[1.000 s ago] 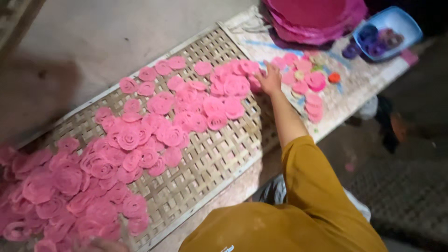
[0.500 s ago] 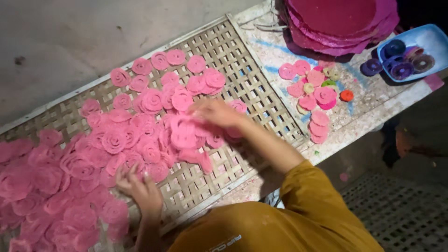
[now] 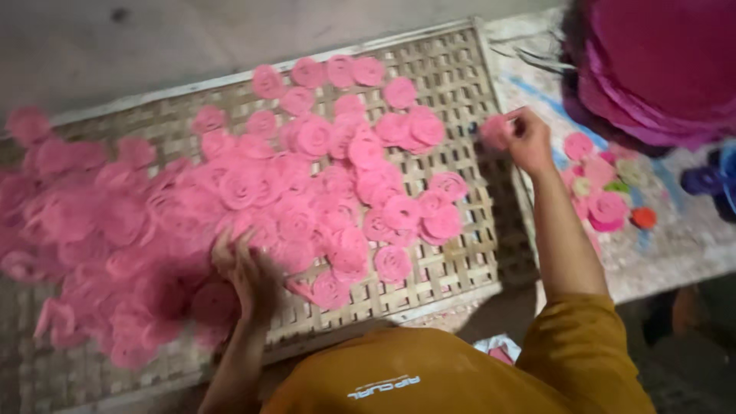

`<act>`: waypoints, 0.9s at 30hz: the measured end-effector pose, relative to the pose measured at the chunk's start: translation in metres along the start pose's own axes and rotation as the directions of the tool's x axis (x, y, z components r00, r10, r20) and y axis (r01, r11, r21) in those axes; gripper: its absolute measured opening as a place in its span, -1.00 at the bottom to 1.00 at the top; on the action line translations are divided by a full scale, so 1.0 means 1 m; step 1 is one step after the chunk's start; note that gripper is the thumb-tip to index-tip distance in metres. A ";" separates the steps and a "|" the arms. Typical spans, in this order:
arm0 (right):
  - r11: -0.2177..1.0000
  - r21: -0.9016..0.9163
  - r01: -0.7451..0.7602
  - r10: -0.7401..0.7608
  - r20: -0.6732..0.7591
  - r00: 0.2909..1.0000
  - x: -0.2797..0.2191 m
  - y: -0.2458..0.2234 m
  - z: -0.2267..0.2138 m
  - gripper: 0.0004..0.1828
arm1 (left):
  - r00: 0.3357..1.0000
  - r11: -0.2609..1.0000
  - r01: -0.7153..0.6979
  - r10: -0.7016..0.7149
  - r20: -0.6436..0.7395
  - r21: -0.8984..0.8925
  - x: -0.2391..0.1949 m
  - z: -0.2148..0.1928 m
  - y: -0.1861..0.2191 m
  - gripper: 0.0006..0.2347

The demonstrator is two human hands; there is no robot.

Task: The person arranges pink foam roses on a woven tray, spreading them out and then gathering them into a white plastic bag. The person handles the roses by hand throughout the process.

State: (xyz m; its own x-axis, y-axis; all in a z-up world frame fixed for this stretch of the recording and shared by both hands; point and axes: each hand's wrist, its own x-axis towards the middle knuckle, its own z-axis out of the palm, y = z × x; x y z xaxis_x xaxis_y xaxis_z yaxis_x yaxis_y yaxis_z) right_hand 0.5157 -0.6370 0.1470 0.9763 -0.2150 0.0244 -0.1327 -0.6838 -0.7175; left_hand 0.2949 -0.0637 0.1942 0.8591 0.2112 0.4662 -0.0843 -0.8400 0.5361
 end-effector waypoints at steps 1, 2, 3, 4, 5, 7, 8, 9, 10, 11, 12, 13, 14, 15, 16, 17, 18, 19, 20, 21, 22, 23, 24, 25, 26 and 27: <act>0.981 0.175 0.086 -0.104 0.098 0.990 0.005 -0.014 0.015 -0.61 | 0.999 0.999 -0.034 0.034 0.016 0.006 0.008 0.000 -0.004 -0.69; 0.925 0.351 0.144 -0.217 0.177 0.960 0.011 -0.031 0.038 -0.55 | 0.997 0.998 -0.067 0.067 0.033 0.010 0.022 0.005 -0.008 -0.66; 0.838 0.519 0.169 -0.330 0.235 0.914 0.012 -0.047 0.059 -0.49 | 0.994 0.995 -0.101 0.100 0.053 0.012 0.039 0.012 -0.013 -0.62; 0.833 0.502 0.232 -0.346 0.147 0.927 0.013 -0.064 0.084 -0.49 | 0.988 0.991 -0.134 0.133 0.074 0.012 0.055 0.018 -0.018 -0.58; 0.828 0.478 0.292 -0.359 0.053 0.932 0.013 -0.080 0.107 -0.49 | 0.982 0.991 -0.133 0.131 0.136 0.002 0.070 0.028 -0.019 -0.53; 0.886 0.238 0.398 -0.406 -0.020 0.914 0.006 -0.111 0.141 -0.46 | 0.961 0.978 -0.175 0.145 0.236 0.110 0.101 0.055 -0.011 -0.46; 0.900 0.016 0.435 -0.436 0.005 0.900 0.001 -0.128 0.155 -0.45 | 0.948 0.948 -0.221 0.154 0.278 0.227 0.114 0.064 -0.007 -0.44; 0.866 -0.203 0.457 -0.459 0.036 0.888 -0.010 -0.143 0.168 -0.42 | 0.921 0.943 -0.216 0.110 0.373 0.255 0.122 0.067 -0.005 -0.42; 0.946 -0.017 0.324 -0.321 0.116 0.940 -0.019 -0.159 0.179 -0.40 | 0.885 0.936 -0.212 0.061 0.462 0.281 0.126 0.067 -0.003 -0.40; 0.977 0.150 0.152 -0.184 0.228 0.956 -0.034 -0.170 0.188 -0.38 | 0.845 0.950 -0.171 0.005 0.535 0.262 0.122 0.064 -0.001 -0.41; 0.957 0.286 -0.045 -0.064 0.362 0.930 -0.050 -0.181 0.194 -0.36 | 0.796 0.961 -0.127 -0.048 0.603 0.244 0.115 0.057 -0.001 -0.42; 0.931 0.352 0.101 -0.249 0.407 0.879 -0.065 -0.195 0.206 -0.34 | 0.743 0.971 -0.080 -0.093 0.663 0.226 0.111 0.048 -0.003 -0.42; 0.875 0.424 0.234 -0.424 0.440 0.792 -0.077 -0.207 0.215 -0.32 | 0.793 0.978 -0.121 -0.010 0.609 0.173 0.103 0.036 -0.007 -0.44; 0.861 0.437 0.259 -0.472 0.498 0.727 -0.084 -0.215 0.222 -0.36 | 0.836 0.978 -0.163 0.068 0.545 0.128 0.092 0.021 -0.014 -0.45; 0.846 0.452 0.283 -0.515 0.552 0.656 -0.085 -0.221 0.227 -0.40 | 0.869 0.974 -0.210 0.144 0.474 0.089 0.083 0.007 -0.021 -0.46; 0.831 0.468 0.301 -0.549 0.601 0.581 -0.081 -0.222 0.227 -0.43 | 0.908 0.978 -0.186 0.135 0.396 0.092 0.074 -0.009 -0.031 -0.58; 0.819 0.552 0.158 -0.531 0.623 0.575 -0.071 -0.220 0.226 -0.43 | 0.941 0.982 -0.162 0.125 0.315 0.094 0.065 -0.029 -0.044 -0.70; 0.784 0.621 0.014 -0.516 0.639 0.571 -0.047 -0.219 0.219 -0.42 | 0.962 0.998 -0.055 0.042 0.270 0.042 0.059 -0.051 -0.059 -0.72; 0.861 0.501 0.090 -0.355 0.465 0.811 -0.019 -0.215 0.212 -0.40 | 0.972 0.999 0.049 -0.044 0.229 -0.017 0.052 -0.074 -0.074 -0.74; 0.915 0.253 0.314 -0.371 0.221 0.902 0.015 -0.207 0.199 -0.44 | 0.967 0.988 0.145 -0.131 0.219 -0.050 0.047 -0.095 -0.090 -0.73; 0.899 -0.060 0.435 -0.437 -0.033 0.899 0.046 -0.199 0.189 -0.49 | 0.953 0.967 0.239 -0.216 0.213 -0.086 0.041 -0.116 -0.106 -0.72; 0.877 -0.431 0.213 -0.264 -0.062 0.963 0.076 -0.193 0.188 -0.41 | 0.978 0.980 0.193 -0.189 0.094 -0.044 0.037 -0.130 -0.120 -0.75; 0.939 -0.339 0.053 -0.091 -0.098 0.991 0.096 -0.185 0.188 -0.34 | 0.988 0.988 0.152 -0.152 -0.024 0.002 0.032 -0.141 -0.133 -0.79; 0.964 -0.240 -0.110 0.085 -0.114 0.990 0.113 -0.182 0.193 -0.26 | 0.975 0.976 0.218 -0.217 -0.052 0.013 0.026 -0.150 -0.147 -0.79; 0.935 -0.347 -0.070 0.064 -0.028 0.998 0.123 -0.183 0.203 -0.23 | 0.956 0.959 0.284 -0.282 -0.081 0.021 0.020 -0.156 -0.160 -0.79; 0.895 -0.446 -0.019 0.053 0.064 0.997 0.123 -0.189 0.217 -0.20 | 0.960 0.967 0.252 -0.244 -0.140 0.039 0.013 -0.160 -0.172 -0.80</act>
State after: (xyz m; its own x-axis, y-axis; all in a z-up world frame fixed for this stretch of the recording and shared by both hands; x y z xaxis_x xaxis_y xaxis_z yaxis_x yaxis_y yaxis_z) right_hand 0.6979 -0.3829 0.1341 0.9768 -0.2063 -0.0581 -0.2138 -0.9187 -0.3322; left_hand 0.2393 0.1636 0.2209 0.7746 0.4777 0.4145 0.1543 -0.7783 0.6086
